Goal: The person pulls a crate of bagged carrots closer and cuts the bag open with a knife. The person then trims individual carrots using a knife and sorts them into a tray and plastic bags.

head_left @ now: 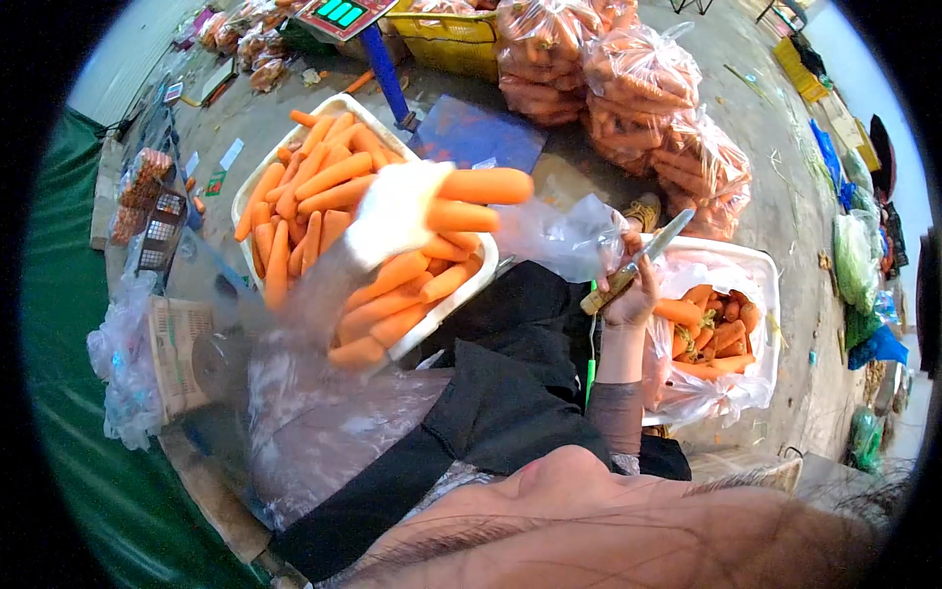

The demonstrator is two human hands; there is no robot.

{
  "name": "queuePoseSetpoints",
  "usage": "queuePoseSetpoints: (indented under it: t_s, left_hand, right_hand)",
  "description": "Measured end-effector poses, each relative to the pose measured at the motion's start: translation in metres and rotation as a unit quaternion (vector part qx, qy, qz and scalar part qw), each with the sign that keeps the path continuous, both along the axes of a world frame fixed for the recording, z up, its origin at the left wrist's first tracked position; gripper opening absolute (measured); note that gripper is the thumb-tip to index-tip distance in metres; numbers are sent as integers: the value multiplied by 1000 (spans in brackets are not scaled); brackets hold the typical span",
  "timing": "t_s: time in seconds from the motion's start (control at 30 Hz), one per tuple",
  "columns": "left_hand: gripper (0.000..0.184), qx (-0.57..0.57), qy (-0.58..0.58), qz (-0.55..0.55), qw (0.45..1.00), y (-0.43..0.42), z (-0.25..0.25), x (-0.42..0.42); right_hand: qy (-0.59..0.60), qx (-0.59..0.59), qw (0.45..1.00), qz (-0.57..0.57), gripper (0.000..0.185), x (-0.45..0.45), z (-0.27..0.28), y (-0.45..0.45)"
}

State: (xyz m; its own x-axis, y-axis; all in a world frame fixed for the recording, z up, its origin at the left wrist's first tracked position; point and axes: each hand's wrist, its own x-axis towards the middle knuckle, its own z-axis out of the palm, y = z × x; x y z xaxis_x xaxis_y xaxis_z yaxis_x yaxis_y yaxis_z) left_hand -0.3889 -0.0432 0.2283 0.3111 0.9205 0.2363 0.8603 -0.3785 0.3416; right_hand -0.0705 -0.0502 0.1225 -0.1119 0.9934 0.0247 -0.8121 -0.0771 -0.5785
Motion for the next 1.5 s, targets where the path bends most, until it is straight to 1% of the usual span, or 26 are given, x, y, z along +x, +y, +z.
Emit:
queuePoseSetpoints:
  t_s: [0.03, 0.1, 0.13, 0.2, 0.27, 0.33, 0.4, 0.43, 0.47, 0.5, 0.53, 0.6, 0.67, 0.7, 0.73, 0.77, 0.87, 0.9, 0.93, 0.97, 1.0, 1.07, 1.3, 1.37, 1.47, 1.5]
  left_hand:
    - [52, -42, -10, -93, 995, 18, 7, 13]
    - [52, -96, 72, -186, 975, 65, -14, 45]
    - [47, -107, 160, -183, 964, 91, -56, 62]
    - [31, -168, 382, -233, 878, 115, -87, 103]
    - [20, -240, 504, -251, 791, 128, -120, 147]
    - [27, -274, 461, -136, 833, 127, -159, 161]
    - [37, -364, 481, -59, 795, 166, -252, 173]
    - [40, -372, 421, -114, 819, 151, -214, 169]
    - [42, -422, 303, -124, 845, 143, -211, 161]
    - [43, -474, 183, -134, 851, 133, -208, 154]
    - [43, -541, -2, -95, 836, 132, -220, 146]
    - [43, -409, 103, -160, 892, 106, -185, 142]
    - [43, -290, -151, -157, 932, 65, -165, 114]
    - [42, -254, -300, -125, 911, 56, -174, 103]
    - [41, -106, -286, -77, 949, 38, -145, 77]
    - [37, 56, -197, 42, 978, 17, -105, 58]
    - [38, 87, -97, 285, 949, -10, -76, -42]
    - [62, 174, -14, 346, 922, -33, -62, -54]
    - [85, 74, -7, 424, 903, -48, -62, -76]
    - [89, 151, 104, 476, 860, -61, -111, -117]
    - [102, 58, 77, 513, 853, -77, -112, -124]
    - [101, -42, 96, 504, 858, -100, -127, -130]
    - [100, -88, 76, 461, 880, -84, -117, -144]
    - [100, -170, 88, 471, 861, -75, -107, -148]
    - [101, -136, 75, 447, 881, -71, -126, -154]
    - [97, -140, 34, 433, 890, -72, -132, -160]
  right_hand:
    - [0, 4, 1000, -2, 36, -2, 3, 0]
    - [1, 28, 999, 22, 38, -4, 12, -1]
    - [-1, 30, 999, 15, 38, -3, 11, -1]
    - [-16, 0, 1000, -5, 40, 0, 8, -3]
    - [-21, -2, 1000, -4, 38, 1, 11, -6]
    - [-20, -1, 1000, 15, 36, 0, 14, -3]
    - [-21, -13, 1000, 9, 36, 2, 10, -4]
    - [-24, -25, 999, -8, 36, 3, 7, -4]
    - [-24, -40, 999, -21, 37, 4, 3, -4]
    - [-20, -25, 999, 20, 36, 6, -2, -3]
    - [-32, -47, 998, 5, 35, 5, -4, -4]
    - [4, -23, 999, 29, 34, 2, -4, -2]
    - [23, -8, 999, 39, 33, 4, -2, -1]
    - [13, -18, 999, 24, 33, 5, 0, -1]
    - [2, -30, 1000, 7, 34, 7, 1, -2]
    - [3, -34, 999, 6, 34, 8, -1, -3]
    - [8, -59, 998, -32, 32, 10, -4, -4]
    - [9, -53, 998, -26, 33, 9, -3, -4]
    - [12, -45, 999, -23, 33, 9, -3, -3]
    - [18, -27, 999, -10, 32, 8, -3, -2]
    - [20, -29, 999, -9, 32, 6, -2, -3]
    - [25, -27, 999, -5, 31, 2, 0, -2]
    - [18, -21, 999, 19, 28, 6, -6, -4]
    - [15, -36, 999, 14, 28, 6, -4, -7]
    - [5, -41, 999, 1, 29, 8, -8, -10]
    - [12, -38, 999, 6, 28, 9, -11, -9]
